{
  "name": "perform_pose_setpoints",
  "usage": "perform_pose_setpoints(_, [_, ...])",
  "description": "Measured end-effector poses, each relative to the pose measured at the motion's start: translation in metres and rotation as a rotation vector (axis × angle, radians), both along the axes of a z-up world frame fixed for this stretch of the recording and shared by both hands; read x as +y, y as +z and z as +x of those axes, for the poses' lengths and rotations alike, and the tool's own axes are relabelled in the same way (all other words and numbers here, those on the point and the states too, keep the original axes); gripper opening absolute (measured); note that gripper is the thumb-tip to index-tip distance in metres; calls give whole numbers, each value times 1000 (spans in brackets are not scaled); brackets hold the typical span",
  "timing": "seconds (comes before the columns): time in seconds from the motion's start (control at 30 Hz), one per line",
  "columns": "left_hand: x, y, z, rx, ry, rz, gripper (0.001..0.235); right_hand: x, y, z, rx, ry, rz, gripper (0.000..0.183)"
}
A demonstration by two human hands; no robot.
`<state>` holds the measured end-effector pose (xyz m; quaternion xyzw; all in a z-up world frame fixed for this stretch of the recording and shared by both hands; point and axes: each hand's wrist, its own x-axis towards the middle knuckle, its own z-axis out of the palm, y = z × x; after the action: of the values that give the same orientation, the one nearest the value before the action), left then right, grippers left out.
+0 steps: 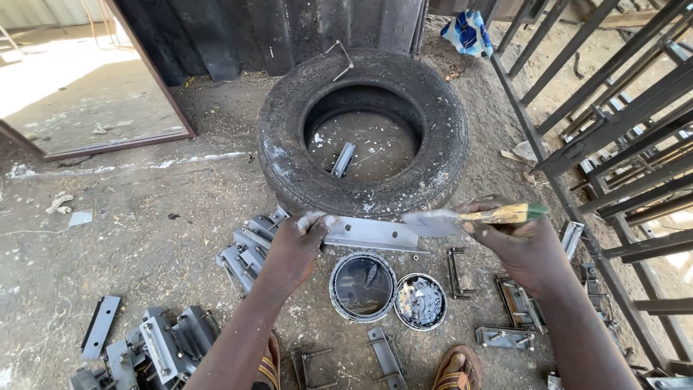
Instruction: Painting small metal brackets using a paintbrush and a can of paint
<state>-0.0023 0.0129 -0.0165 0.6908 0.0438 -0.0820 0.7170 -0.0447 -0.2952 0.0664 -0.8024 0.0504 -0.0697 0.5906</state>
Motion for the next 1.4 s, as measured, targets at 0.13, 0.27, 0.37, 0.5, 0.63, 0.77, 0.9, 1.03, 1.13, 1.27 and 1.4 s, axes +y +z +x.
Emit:
perform_pose_setpoints(0.13, [-2,-12,4,3,-25,-44,19,18,16,-10,307,-1,-47,28])
perform_pose_setpoints(0.27, [-4,-13,9,-30,-15,-32,20,-5,4,-9,200,-56,-290,29])
perform_pose_setpoints(0.37, [-5,-2,2,-13,-8,-25,21,4,6,-8,108,38,-107,24])
perform_pose_setpoints(0.5, [4,-18,12,-32,-110,94,25,1,-1,-13,243,-84,-311,34])
perform_pose_setpoints(0.63, [-7,29,5,297,-147,417,28,9,16,0,308,-105,-190,15])
perform_pose_setpoints(0.77, [-10,17,5,134,-164,325,20,24,15,-1,279,101,-88,25])
perform_pose_setpoints(0.9, [-7,11,13,246,-93,270,37,17,25,2,479,-242,-472,29])
perform_pose_setpoints(1.03, [-8,4,19,213,-70,426,37,17,34,0,314,-231,-259,23])
perform_pose_setpoints(1.13, [-8,-3,19,155,-59,338,21,15,19,3,273,-199,-180,13])
perform_pose_setpoints(1.27, [-19,12,14,270,-51,401,22,28,23,6,155,-182,-44,17])
perform_pose_setpoints(1.4, [-21,20,14,138,-108,509,25,60,44,2,427,-123,-119,18])
